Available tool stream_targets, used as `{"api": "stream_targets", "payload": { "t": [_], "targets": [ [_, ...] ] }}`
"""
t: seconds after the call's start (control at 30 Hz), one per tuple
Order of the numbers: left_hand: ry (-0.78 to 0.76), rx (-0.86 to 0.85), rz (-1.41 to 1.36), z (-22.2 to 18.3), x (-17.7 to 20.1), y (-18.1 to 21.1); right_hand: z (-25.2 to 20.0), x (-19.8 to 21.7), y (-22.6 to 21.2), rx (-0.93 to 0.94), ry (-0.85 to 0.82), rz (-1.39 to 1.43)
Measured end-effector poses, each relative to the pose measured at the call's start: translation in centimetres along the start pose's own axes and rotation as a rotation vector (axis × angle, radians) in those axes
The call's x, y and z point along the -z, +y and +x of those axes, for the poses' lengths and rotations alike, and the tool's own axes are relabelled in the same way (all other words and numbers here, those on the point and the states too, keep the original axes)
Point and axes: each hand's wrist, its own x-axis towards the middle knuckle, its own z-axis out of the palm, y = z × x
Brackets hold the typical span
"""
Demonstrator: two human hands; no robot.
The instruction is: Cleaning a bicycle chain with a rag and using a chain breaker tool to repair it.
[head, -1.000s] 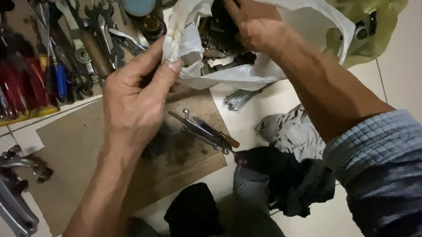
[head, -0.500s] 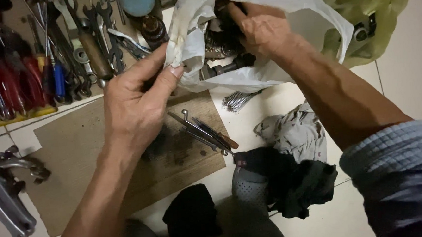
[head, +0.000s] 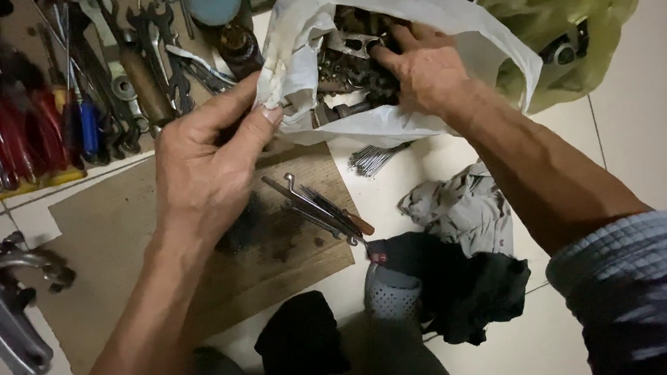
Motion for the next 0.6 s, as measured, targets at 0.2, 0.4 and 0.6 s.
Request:
{"api": "stream_targets", "payload": {
  "t": [0.2, 0.4, 0.6],
  "targets": [
    [-0.033, 0.032, 0.000, -0.1, -0.1, 0.2, -0.6, 2.8, -0.2, -0.132, -0.284, 0.240],
    [-0.023, -0.001, -0.062, -0.2, -0.3, 0.6, -2.4, 4.0, 1.4, -0.318, -0.270, 0.408],
    [-0.023, -0.020, -0.038, -0.1, -0.5, 0.5, -5.2, 3.2, 3.8, 0.259, 0.394, 0.525]
  ]
}}
